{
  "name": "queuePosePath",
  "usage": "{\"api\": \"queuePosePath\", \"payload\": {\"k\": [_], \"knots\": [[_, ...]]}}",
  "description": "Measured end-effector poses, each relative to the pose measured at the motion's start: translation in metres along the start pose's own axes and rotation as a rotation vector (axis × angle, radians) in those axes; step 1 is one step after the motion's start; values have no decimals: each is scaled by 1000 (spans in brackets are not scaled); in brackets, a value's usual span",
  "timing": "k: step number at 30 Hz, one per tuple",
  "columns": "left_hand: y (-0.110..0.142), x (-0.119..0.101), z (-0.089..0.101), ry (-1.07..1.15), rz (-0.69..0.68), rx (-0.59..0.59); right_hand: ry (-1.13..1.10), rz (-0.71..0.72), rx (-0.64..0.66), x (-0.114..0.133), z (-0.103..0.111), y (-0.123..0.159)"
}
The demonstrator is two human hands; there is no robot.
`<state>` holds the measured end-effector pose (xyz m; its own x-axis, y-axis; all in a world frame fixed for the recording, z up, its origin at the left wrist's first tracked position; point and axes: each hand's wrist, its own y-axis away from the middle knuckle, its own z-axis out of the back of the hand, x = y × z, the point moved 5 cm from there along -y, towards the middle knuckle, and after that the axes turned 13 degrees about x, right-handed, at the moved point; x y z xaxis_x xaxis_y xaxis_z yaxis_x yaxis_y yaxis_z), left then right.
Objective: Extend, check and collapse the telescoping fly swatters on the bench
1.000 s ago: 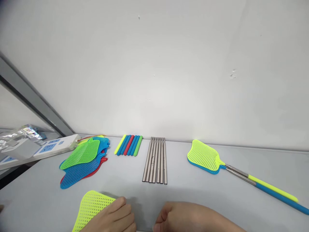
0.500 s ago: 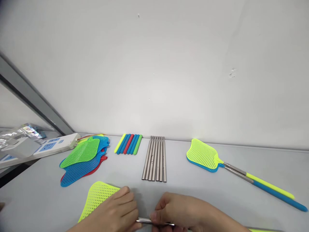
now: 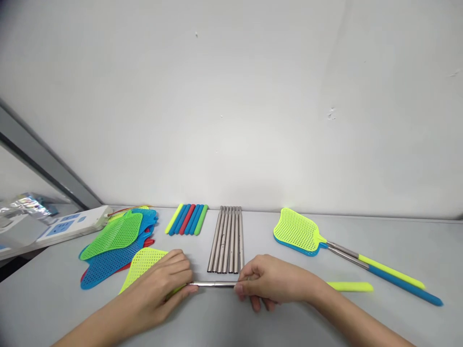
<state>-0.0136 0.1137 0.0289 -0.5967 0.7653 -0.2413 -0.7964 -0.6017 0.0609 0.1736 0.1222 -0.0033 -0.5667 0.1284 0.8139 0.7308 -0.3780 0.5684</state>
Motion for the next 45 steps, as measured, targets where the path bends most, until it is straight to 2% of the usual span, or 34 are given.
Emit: {"api": "queuePosePath", "payload": {"k": [4, 10, 14, 18, 25, 31, 39, 45], "knots": [[2, 2, 1, -46, 19, -15, 55, 11, -99, 1, 5, 3], [0, -2, -9, -87, 59, 11, 45, 74, -55, 3, 1, 0], [1, -7, -13, -78, 57, 9, 17, 55, -53, 0, -2, -2], [5, -14, -15, -100, 41, -33, -104, 61, -34, 0, -7, -3], [6, -24, -8, -145, -38, -189, -385, -94, 114, -4, -18, -2], [9, -31, -7, -178, -82, -275, -602, -81, 323, -10, -29, -6], [14, -45, -9, -260, -98, -354, -748, -102, 534, -11, -40, -6], [15, -55, -14, -344, -80, -458, -728, -123, 577, -13, -48, -8]]}}
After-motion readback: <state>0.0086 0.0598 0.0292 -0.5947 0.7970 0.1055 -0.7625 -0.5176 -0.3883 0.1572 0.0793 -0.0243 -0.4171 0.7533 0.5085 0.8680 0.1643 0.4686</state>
